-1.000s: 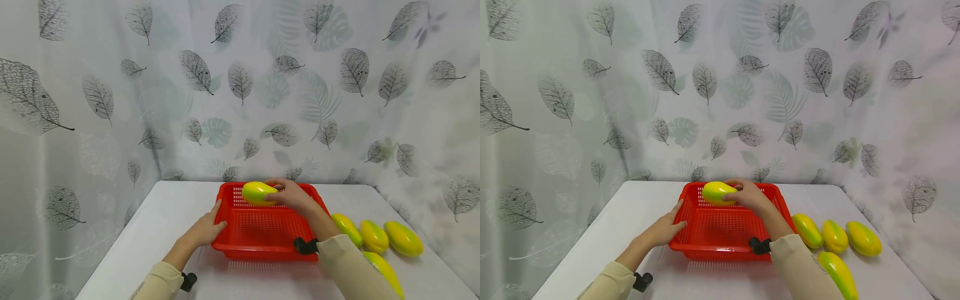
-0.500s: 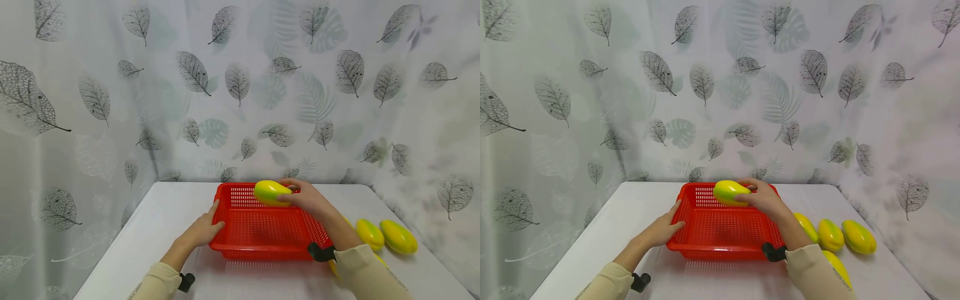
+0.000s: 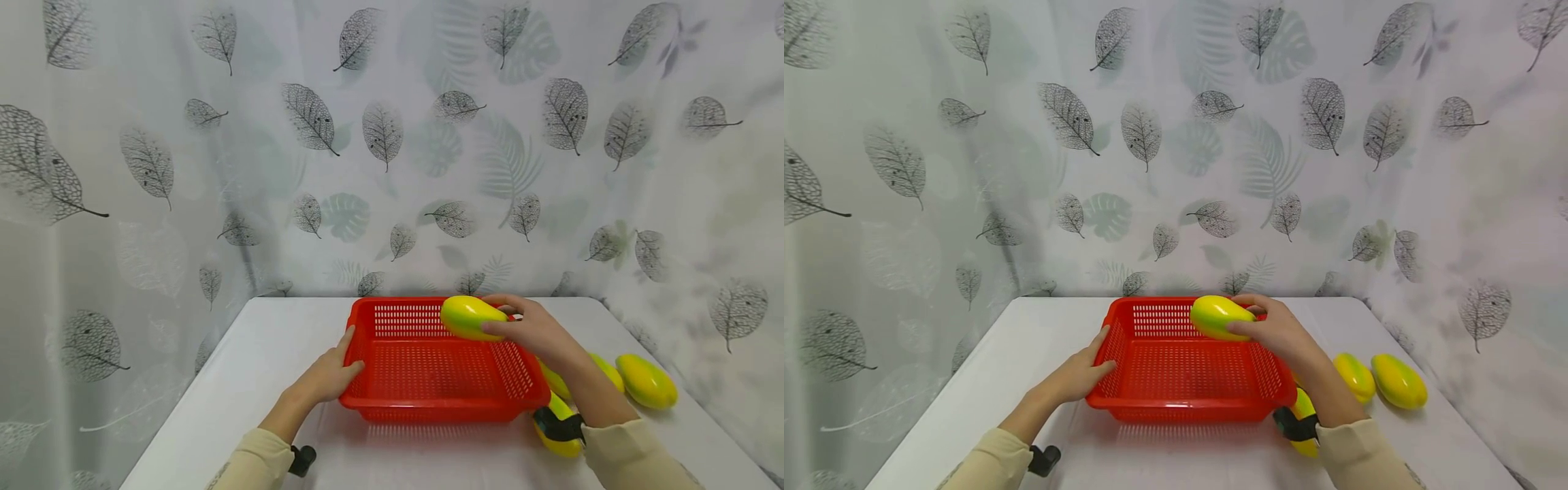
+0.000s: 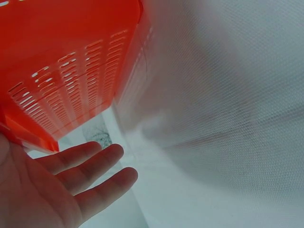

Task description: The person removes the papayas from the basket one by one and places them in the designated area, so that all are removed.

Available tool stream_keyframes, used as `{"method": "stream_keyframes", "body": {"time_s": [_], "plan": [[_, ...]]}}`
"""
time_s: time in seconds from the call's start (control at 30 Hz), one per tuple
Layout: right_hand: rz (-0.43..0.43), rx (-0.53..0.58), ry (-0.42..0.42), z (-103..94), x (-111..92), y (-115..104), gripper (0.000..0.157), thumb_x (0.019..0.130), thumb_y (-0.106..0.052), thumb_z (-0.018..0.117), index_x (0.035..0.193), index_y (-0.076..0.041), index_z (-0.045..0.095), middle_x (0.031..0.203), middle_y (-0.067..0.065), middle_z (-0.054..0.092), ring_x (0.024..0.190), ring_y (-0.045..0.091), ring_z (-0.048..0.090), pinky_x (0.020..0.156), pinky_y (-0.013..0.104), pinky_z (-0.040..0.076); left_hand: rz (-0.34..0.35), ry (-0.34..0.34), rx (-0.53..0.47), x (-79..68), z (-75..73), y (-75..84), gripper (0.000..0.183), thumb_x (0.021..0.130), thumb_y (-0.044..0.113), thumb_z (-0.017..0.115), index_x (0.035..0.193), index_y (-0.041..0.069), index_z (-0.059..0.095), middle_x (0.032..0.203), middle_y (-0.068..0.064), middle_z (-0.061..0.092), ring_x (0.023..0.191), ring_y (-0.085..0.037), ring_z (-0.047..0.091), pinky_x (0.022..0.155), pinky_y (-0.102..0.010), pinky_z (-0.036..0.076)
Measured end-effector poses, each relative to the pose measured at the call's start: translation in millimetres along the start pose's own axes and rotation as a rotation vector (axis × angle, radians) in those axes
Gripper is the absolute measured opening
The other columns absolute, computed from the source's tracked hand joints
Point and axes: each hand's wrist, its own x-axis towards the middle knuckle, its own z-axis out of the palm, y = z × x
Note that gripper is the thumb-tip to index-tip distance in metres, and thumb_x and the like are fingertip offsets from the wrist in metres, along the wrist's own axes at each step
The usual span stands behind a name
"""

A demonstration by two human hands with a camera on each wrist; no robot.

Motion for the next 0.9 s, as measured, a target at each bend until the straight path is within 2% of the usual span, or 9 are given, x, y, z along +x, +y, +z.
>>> {"method": "stream_keyframes", "body": {"time_s": [0.13, 0.37, 0.53, 0.73, 0.9], "plan": [[0.004, -0.009, 0.006, -6.2, -6.1, 3.7, 0.062, 0.095, -0.034, 0.073, 0.149, -0.011, 0.053, 0.148, 0.019, 0.050, 0.127, 0.036, 0.052, 0.092, 0.037, 0.053, 0.006, 0.001, 0.006, 0.4, 0.2, -0.8, 0.077, 0.101, 0.025, 0.058, 0.166, 0.010, 0.021, 0.118, -0.020, 0.062, 0.080, -0.018, 0.065, 0.078, -0.040, 0.061], [0.024, -0.046, 0.008, -17.6, -18.7, 9.9, 0.071, 0.095, -0.041, 0.072, 0.155, -0.013, 0.046, 0.157, 0.023, 0.043, 0.134, 0.041, 0.049, 0.102, 0.053, 0.052, 0.009, 0.003, 0.011, 0.2, 0.0, -0.4, 0.077, 0.100, 0.027, 0.058, 0.166, 0.010, 0.021, 0.116, -0.019, 0.062, 0.079, -0.017, 0.065, 0.078, -0.039, 0.061], [0.022, -0.059, 0.019, -27.3, -28.5, 17.7, 0.072, 0.096, -0.042, 0.070, 0.155, -0.011, 0.045, 0.158, 0.025, 0.040, 0.135, 0.045, 0.049, 0.100, 0.051, 0.055, 0.011, -0.002, -0.003, -0.5, -0.6, 0.0, 0.078, 0.100, 0.026, 0.058, 0.166, 0.009, 0.020, 0.116, -0.019, 0.061, 0.079, -0.017, 0.065, 0.078, -0.040, 0.061], [0.069, -0.077, 0.039, -39.0, -41.8, 25.7, 0.076, 0.096, -0.047, 0.069, 0.157, -0.012, 0.042, 0.160, 0.027, 0.035, 0.134, 0.045, 0.049, 0.101, 0.055, 0.054, 0.014, 0.002, -0.009, -1.0, -0.8, 0.4, 0.077, 0.101, 0.025, 0.058, 0.165, 0.008, 0.020, 0.117, -0.019, 0.061, 0.079, -0.017, 0.064, 0.079, -0.040, 0.061], [0.094, -0.094, 0.055, -50.6, -53.5, 36.4, 0.076, 0.097, -0.046, 0.066, 0.158, -0.010, 0.039, 0.159, 0.029, 0.033, 0.132, 0.044, 0.049, 0.098, 0.054, 0.055, 0.011, 0.000, -0.013, -1.2, -0.6, 0.3, 0.077, 0.100, 0.025, 0.059, 0.165, 0.008, 0.020, 0.116, -0.019, 0.061, 0.078, -0.017, 0.064, 0.078, -0.039, 0.062]]}}
